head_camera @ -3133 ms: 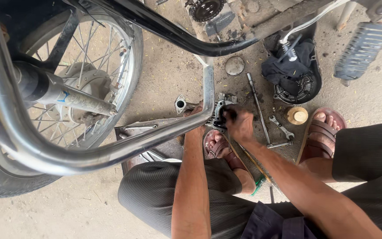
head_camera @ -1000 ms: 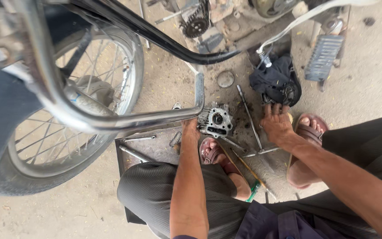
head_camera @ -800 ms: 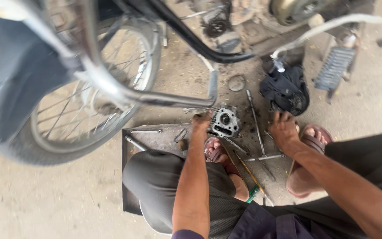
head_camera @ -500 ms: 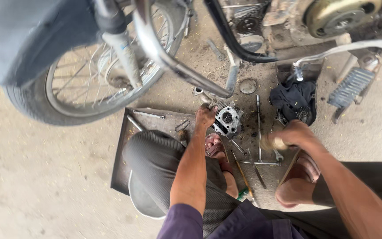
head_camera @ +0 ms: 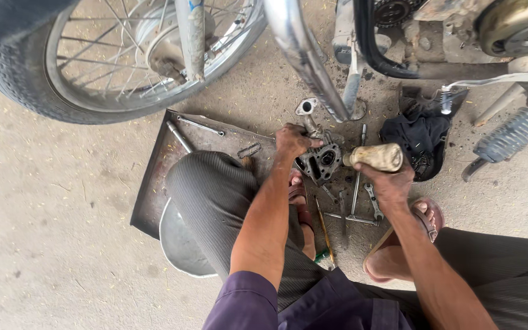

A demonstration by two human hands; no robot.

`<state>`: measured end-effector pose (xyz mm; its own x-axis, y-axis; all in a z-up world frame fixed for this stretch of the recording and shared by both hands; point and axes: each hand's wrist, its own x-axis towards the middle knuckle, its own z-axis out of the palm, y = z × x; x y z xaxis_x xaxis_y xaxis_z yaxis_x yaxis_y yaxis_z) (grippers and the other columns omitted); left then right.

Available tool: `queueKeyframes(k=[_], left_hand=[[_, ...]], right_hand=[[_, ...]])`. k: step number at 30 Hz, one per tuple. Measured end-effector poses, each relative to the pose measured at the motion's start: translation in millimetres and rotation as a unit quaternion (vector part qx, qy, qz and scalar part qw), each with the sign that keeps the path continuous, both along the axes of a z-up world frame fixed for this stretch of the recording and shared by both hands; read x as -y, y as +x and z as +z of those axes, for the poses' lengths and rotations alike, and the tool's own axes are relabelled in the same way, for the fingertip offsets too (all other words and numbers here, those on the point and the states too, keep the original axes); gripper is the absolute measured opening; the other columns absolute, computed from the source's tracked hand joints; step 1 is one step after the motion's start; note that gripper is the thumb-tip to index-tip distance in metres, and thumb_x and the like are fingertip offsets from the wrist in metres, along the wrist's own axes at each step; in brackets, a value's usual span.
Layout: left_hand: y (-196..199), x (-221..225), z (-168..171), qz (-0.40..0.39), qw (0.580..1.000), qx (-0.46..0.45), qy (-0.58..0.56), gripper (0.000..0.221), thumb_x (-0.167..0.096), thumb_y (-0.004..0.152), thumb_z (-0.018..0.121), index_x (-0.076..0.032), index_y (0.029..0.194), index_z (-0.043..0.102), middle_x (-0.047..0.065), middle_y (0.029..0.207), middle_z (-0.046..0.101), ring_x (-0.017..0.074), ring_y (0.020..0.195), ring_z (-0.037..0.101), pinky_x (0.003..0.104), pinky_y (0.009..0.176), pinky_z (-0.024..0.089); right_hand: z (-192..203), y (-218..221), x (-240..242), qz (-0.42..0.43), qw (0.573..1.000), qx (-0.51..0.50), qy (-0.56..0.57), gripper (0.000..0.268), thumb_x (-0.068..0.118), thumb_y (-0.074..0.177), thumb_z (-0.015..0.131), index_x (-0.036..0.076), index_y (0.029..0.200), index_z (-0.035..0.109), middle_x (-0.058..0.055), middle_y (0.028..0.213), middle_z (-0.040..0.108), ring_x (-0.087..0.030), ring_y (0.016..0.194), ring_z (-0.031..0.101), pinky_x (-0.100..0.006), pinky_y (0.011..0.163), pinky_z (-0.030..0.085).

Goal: The person cleans and prepares motorcycle engine components, applies lubricant from a bottle to the cylinder head, and fits a new gasket from its packaging onto the engine block.

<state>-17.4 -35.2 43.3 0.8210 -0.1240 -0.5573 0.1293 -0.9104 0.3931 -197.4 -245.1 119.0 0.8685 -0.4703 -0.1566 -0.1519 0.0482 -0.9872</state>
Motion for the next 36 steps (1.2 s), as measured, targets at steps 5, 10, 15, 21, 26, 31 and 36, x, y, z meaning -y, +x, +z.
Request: queueKeyframes(k=[5,10,15,21,26,31,36], left_hand=[[-15.2,24.0,42.2,-0.094,0.991,0.02,0.093,0.066,-0.078,0.065,0.071,-0.019,0.093,0.075,-0.009,0.076,0.057,0.0056,0.062,0.052,0.022,0.055,0.048],[-29.6,45.4,63.1,-0.132,0.982,0.057,0.127,0.077,-0.081,0.063,0.07,-0.013,0.1,0.071,-0.007,0.081,0.058,0.007,0.066,0.058,0.021,0.057,0.051],[-26.8,56.5,60.8,-0.259,0.938,0.105,0.206,0.082,-0.089,0.07,0.054,-0.015,0.101,0.072,-0.005,0.087,0.058,0.0083,0.083,0.057,0.024,0.072,0.051],[-28.1,58.7,47.8,-0.277,0.928,0.093,0.231,0.076,-0.089,0.077,0.045,-0.019,0.095,0.072,-0.008,0.084,0.049,0.0099,0.085,0.048,0.024,0.074,0.044],[-27.5,56.2,41.4,-0.279,0.929,0.087,0.227,0.071,-0.088,0.078,0.041,-0.023,0.087,0.068,-0.008,0.079,0.044,0.0113,0.086,0.043,0.026,0.077,0.04],[-23.5,55.1,40.5,-0.258,0.942,0.061,0.206,0.068,-0.087,0.073,0.051,-0.022,0.084,0.069,-0.012,0.074,0.049,0.0078,0.085,0.046,0.021,0.078,0.045],[-22.9,53.1,44.5,-0.239,0.948,0.099,0.185,0.066,-0.085,0.069,0.058,-0.022,0.084,0.071,-0.012,0.073,0.052,0.0066,0.09,0.048,0.022,0.082,0.044]], right_hand=[[-0.2,0.0,-15.9,-0.039,0.978,-0.002,-0.203,0.062,0.022,0.068,0.098,-0.002,0.113,0.063,-0.011,0.104,0.076,-0.018,0.09,0.074,-0.03,0.081,0.062],[-4.1,0.7,-16.7,-0.059,0.966,-0.015,-0.249,0.06,0.023,0.066,0.1,-0.002,0.107,0.064,-0.011,0.099,0.076,-0.017,0.086,0.072,-0.031,0.078,0.06],[-14.4,-2.8,-13.1,-0.056,0.952,-0.003,-0.301,0.061,0.027,0.067,0.102,-0.003,0.104,0.064,-0.012,0.096,0.075,-0.019,0.085,0.072,-0.033,0.076,0.06],[-21.2,-2.6,-12.0,-0.057,0.935,-0.02,-0.35,0.064,0.03,0.065,0.103,-0.005,0.1,0.062,-0.015,0.089,0.074,-0.021,0.077,0.071,-0.034,0.067,0.06],[-21.9,-3.8,-12.5,-0.053,0.938,-0.019,-0.342,0.063,0.031,0.066,0.103,-0.004,0.1,0.063,-0.015,0.091,0.075,-0.021,0.079,0.072,-0.035,0.068,0.061],[-19.2,-2.0,-14.0,-0.042,0.946,0.014,-0.321,0.06,0.029,0.068,0.102,-0.003,0.102,0.064,-0.014,0.094,0.076,-0.02,0.082,0.073,-0.035,0.072,0.061],[-17.7,-2.4,-14.5,-0.041,0.944,-0.013,-0.327,0.059,0.028,0.067,0.102,-0.003,0.101,0.064,-0.014,0.093,0.075,-0.02,0.081,0.073,-0.034,0.07,0.061]])
